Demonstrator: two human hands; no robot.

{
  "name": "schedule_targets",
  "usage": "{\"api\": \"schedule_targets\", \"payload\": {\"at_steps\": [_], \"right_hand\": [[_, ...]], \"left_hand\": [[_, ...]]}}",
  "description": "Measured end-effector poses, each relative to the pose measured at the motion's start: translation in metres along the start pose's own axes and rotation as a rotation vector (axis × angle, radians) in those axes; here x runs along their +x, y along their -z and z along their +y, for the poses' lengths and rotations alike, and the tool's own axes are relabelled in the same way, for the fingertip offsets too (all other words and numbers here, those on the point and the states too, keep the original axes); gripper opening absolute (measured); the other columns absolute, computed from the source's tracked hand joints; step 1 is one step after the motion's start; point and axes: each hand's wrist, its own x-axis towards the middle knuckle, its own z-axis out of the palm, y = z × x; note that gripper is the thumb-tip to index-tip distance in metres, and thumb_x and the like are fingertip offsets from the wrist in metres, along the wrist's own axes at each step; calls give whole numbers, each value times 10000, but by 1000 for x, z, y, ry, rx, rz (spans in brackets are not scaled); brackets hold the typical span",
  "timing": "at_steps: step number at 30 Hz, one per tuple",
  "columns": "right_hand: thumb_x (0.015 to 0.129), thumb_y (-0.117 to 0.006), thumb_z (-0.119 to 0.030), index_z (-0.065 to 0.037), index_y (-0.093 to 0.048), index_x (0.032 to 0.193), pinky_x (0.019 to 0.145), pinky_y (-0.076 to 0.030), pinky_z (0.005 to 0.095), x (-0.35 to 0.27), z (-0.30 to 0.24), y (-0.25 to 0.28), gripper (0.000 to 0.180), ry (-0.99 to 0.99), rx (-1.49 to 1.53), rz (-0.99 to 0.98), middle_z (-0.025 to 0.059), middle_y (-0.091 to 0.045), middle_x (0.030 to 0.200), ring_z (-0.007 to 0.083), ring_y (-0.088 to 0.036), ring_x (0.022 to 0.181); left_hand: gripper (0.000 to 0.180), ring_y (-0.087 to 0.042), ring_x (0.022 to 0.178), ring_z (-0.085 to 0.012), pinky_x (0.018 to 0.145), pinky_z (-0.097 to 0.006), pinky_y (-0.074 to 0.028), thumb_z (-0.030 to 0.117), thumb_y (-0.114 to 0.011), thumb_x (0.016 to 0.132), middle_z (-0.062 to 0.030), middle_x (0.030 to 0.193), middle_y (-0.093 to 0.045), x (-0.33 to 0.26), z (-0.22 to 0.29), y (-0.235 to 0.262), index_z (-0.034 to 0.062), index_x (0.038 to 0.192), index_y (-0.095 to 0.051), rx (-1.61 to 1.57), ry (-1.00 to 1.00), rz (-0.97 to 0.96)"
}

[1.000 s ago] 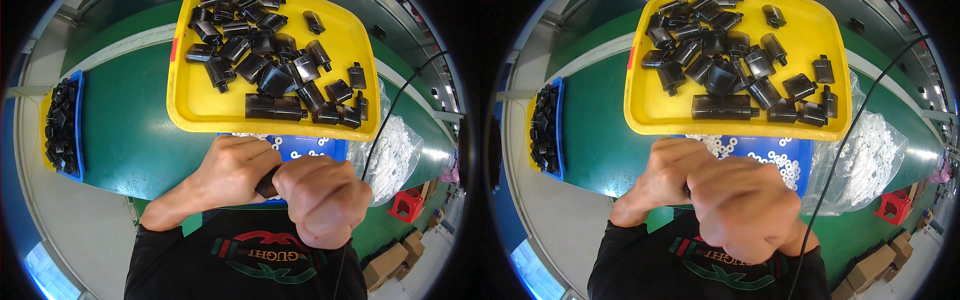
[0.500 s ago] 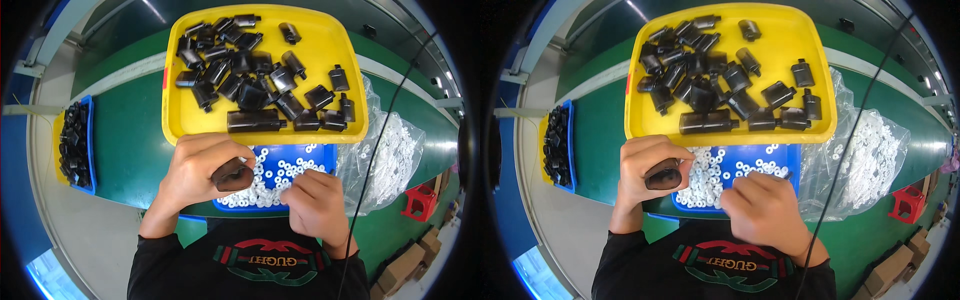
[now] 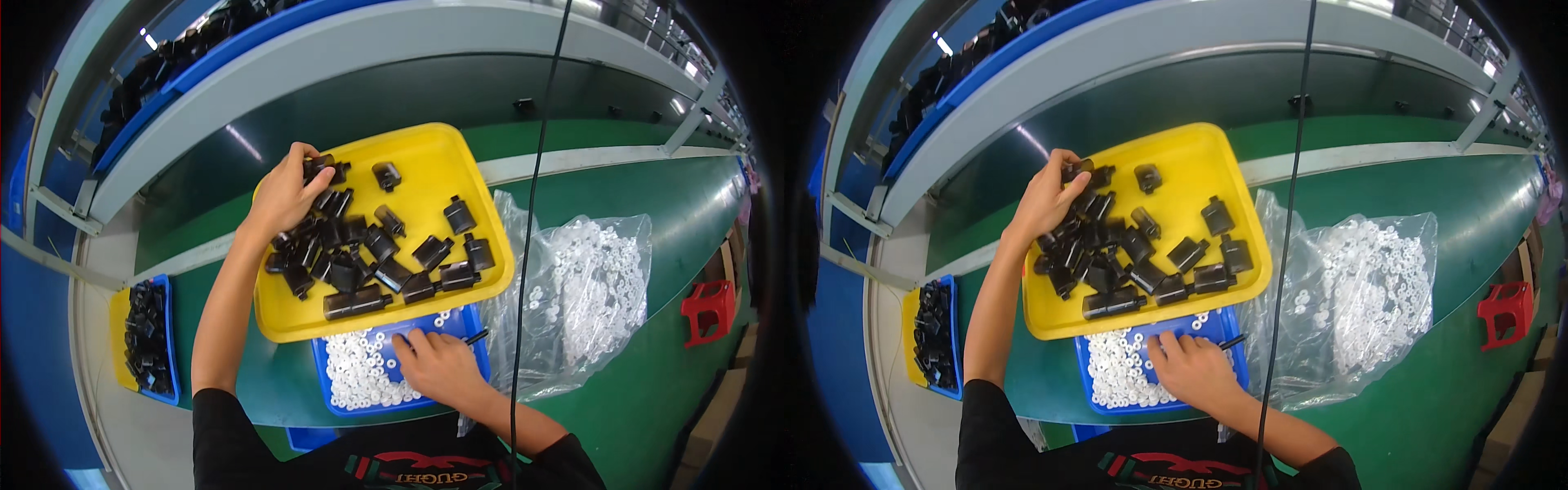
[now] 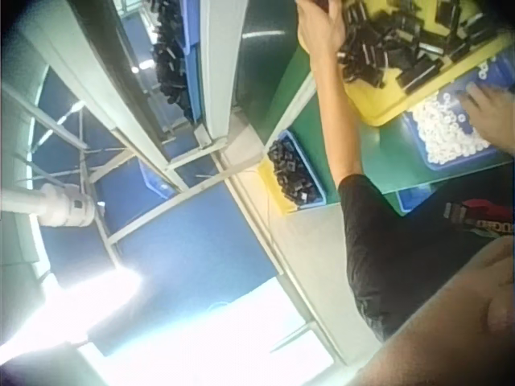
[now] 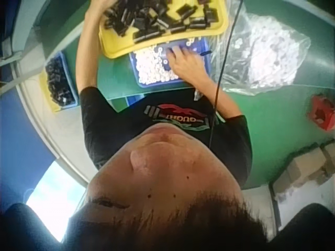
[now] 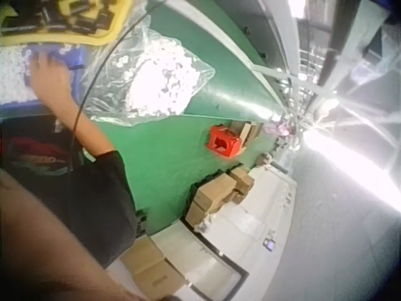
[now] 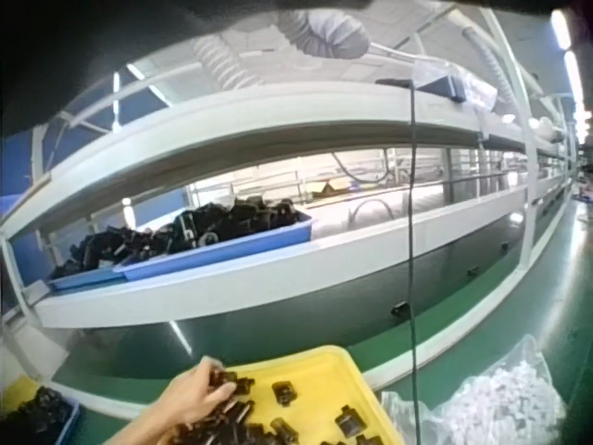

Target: The person repeatedly picks up black plastic components from a yellow tray and inserts small white washers into them using a thin black tool. The person handles the components one at a time, inserting the washers and placing the finished items back into the tray.

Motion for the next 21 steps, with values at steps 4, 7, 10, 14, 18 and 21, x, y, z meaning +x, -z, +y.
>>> {"api": "schedule_targets", "payload": {"at_steps": [4, 7, 10, 14, 18, 21], "right_hand": [[685, -658, -171, -69, -651, 921, 572, -487, 290, -3, 1, -6, 257, -10, 43, -9, 35, -518, 760, 172, -580, 640], [695, -649, -174, -86, -629, 863, 574, -492, 297, -3, -1, -4, 191, -27, 70, 24, 34, -523, 753, 182, -594, 646], [735, -606, -162, -76, -596, 841, 571, -496, 308, -5, 1, -4, 137, -46, 89, -16, 52, -534, 771, 192, -599, 645], [712, -616, -164, -78, -621, 880, 569, -492, 294, -3, 0, -2, 189, -17, 82, 50, 42, -526, 748, 191, -607, 630], [766, -593, -155, -5, -646, 980, 588, -492, 290, -4, -1, 2, 267, -39, 18, 91, 64, -563, 798, 181, -601, 675], [770, -597, -174, 28, -644, 1082, 580, -457, 270, -3, -1, 0, 374, -60, -20, 100, 49, -567, 820, 164, -576, 698]], "left_hand": [[559, -612, 1071, -399, 906, -433, -473, 416, -648, 865, -253, 1119, -635, 67, -48, -23, -16, 1190, -504, 96, -26, 99], [618, -615, 1085, -387, 917, -426, -472, 438, -684, 817, -250, 1121, -640, 114, -73, -34, -28, 1187, -516, 29, 207, -25], [671, -588, 1158, -382, 970, -418, -453, 461, -700, 786, -242, 1218, -620, 135, -67, -50, -11, 1228, -523, 140, 328, -135], [686, -603, 1150, -350, 956, -388, -471, 400, -750, 752, -232, 1218, -627, 147, -88, -58, -38, 1233, -534, 98, 387, -157], [725, -599, 1157, -352, 964, -393, -467, 445, -772, 736, -240, 1233, -618, 144, -74, -50, -41, 1226, -551, 94, 378, -176], [580, -576, 1124, -388, 956, -440, -462, 391, -728, 808, -206, 1186, -611, 119, -55, -43, 3, 1208, -569, 227, 129, 92]]}}
